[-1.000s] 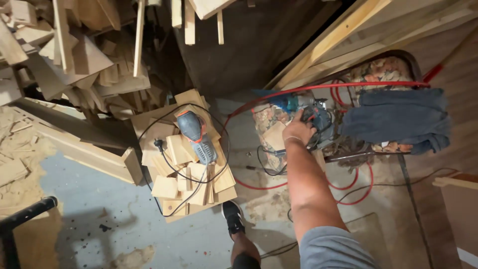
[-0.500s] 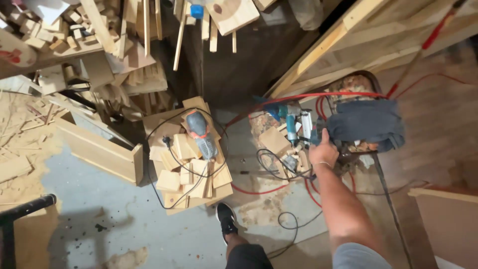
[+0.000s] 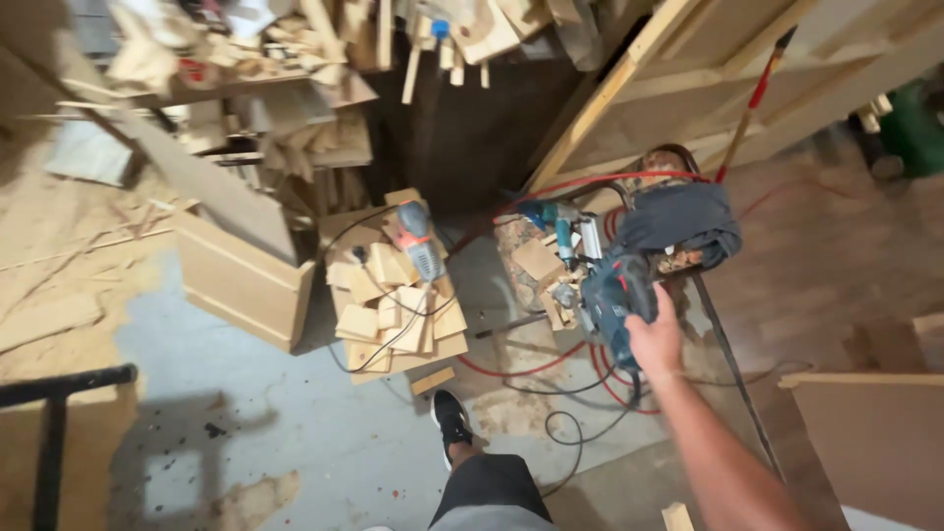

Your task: Arranging wooden slats on a table saw and cutting wood with a jigsaw

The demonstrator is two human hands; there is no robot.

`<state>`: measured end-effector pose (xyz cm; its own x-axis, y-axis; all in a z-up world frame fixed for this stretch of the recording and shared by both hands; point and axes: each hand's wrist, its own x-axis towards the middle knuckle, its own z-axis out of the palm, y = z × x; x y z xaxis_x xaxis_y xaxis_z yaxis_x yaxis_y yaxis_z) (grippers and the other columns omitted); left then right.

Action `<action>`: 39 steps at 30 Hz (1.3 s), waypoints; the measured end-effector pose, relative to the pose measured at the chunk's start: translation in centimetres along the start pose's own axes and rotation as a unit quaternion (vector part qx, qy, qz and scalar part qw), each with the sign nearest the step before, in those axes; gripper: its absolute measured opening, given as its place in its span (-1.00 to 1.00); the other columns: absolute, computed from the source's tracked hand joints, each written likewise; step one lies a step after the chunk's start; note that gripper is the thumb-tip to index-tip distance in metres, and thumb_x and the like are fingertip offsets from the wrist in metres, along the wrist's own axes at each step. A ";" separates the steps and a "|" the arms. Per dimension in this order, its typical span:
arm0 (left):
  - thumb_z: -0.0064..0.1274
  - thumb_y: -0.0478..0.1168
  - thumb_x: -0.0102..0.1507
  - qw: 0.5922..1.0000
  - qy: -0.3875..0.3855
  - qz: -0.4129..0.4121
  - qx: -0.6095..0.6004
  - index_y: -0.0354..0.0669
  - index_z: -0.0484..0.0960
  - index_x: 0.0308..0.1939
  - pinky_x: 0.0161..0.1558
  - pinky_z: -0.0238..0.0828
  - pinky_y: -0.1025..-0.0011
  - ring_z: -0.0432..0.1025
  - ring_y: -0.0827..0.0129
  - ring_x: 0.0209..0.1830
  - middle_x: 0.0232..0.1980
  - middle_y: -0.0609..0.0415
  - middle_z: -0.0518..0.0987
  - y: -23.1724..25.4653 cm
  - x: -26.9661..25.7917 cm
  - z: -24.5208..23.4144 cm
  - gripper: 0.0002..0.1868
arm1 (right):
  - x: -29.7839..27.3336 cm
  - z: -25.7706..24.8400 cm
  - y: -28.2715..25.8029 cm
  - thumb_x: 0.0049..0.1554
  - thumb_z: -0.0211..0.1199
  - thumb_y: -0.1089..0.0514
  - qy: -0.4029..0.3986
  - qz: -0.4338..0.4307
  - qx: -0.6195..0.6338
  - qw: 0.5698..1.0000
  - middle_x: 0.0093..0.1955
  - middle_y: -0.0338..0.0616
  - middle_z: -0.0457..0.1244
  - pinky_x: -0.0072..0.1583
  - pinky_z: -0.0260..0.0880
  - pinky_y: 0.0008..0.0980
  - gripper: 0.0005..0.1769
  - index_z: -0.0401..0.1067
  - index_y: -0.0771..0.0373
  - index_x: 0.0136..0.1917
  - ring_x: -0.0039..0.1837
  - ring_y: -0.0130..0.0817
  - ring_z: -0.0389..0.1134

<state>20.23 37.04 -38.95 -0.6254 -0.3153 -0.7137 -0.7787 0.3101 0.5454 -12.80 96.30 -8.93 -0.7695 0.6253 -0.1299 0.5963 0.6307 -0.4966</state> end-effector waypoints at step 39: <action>0.29 -0.06 0.19 0.729 0.135 0.671 0.013 -0.06 0.66 0.18 0.19 0.42 0.14 0.53 0.02 0.14 0.07 -0.06 0.66 44.0 -33.6 -14.8 -0.51 | -29.3 -25.0 -18.6 -0.05 0.18 0.57 -0.103 -0.278 0.271 0.916 0.09 0.23 0.30 0.06 0.50 -0.27 -0.06 0.19 0.23 0.59 -0.03 -0.16 0.44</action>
<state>6.22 48.00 15.56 -0.8126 0.1235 0.5696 0.5426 0.5172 0.6619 4.40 77.76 25.56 -0.9797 0.1418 0.1418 -0.0597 0.4691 -0.8811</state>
